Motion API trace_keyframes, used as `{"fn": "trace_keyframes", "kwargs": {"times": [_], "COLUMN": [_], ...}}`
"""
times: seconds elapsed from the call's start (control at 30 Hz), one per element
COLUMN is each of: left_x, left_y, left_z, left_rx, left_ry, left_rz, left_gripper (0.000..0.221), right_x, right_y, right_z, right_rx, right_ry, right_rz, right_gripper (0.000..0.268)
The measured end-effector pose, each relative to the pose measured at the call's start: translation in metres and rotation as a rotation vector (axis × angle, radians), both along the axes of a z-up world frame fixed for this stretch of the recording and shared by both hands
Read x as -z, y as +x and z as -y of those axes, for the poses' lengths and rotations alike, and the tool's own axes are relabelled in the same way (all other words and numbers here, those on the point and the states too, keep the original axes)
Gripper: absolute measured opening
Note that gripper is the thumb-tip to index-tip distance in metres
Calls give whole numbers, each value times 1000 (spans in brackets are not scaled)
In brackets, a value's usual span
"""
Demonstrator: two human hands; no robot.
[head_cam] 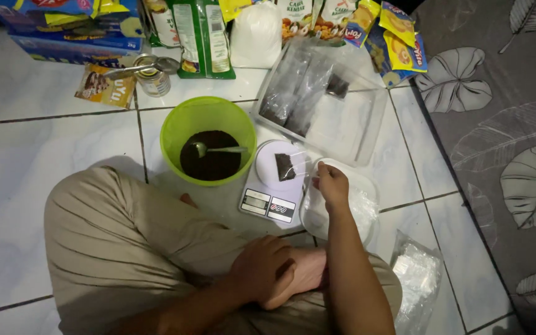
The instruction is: Scooping dark powder into small plastic bags and weighing them on a digital scale
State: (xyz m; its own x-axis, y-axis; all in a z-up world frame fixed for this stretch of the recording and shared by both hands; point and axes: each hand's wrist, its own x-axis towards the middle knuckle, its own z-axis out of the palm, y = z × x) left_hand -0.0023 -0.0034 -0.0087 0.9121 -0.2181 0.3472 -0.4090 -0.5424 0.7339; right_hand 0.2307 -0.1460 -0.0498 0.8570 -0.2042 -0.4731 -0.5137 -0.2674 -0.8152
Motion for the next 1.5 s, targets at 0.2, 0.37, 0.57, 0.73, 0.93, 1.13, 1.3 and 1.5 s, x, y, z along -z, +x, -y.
{"fn": "trace_keyframes", "kwargs": {"times": [0.2, 0.37, 0.57, 0.73, 0.93, 1.13, 1.3, 1.5], "left_x": [5, -1, -2, -4, -6, 69, 22, -7], "left_y": [-1, 0, -1, 0, 0, 4, 34, 39], "left_z": [3, 0, 0, -1, -2, 16, -5, -44], "left_rx": [-15, -3, 6, 6, 0, -144, -433, -354], "left_ry": [24, 34, 19, 44, 7, -241, -928, -1252], "left_rz": [9, 3, -10, -25, 2, -142, -784, -617], "left_gripper": [18, 17, 16, 20, 15, 18, 60, 67], "right_x": [2, -6, -15, -7, 53, -26, -107, -171], "right_y": [0, -2, -5, -3, 15, -16, -47, -82], "right_z": [1, -3, -5, -3, 14, -10, -22, -46], "right_rx": [9, 18, -14, 22, -21, -402, -562, -538], "right_ry": [15, -5, -25, 3, 170, 31, 89, 344], "right_rz": [-2, -33, -41, -28, 149, 422, 482, 228], "right_gripper": [33, 35, 41, 30, 44, 13, 18, 16]}}
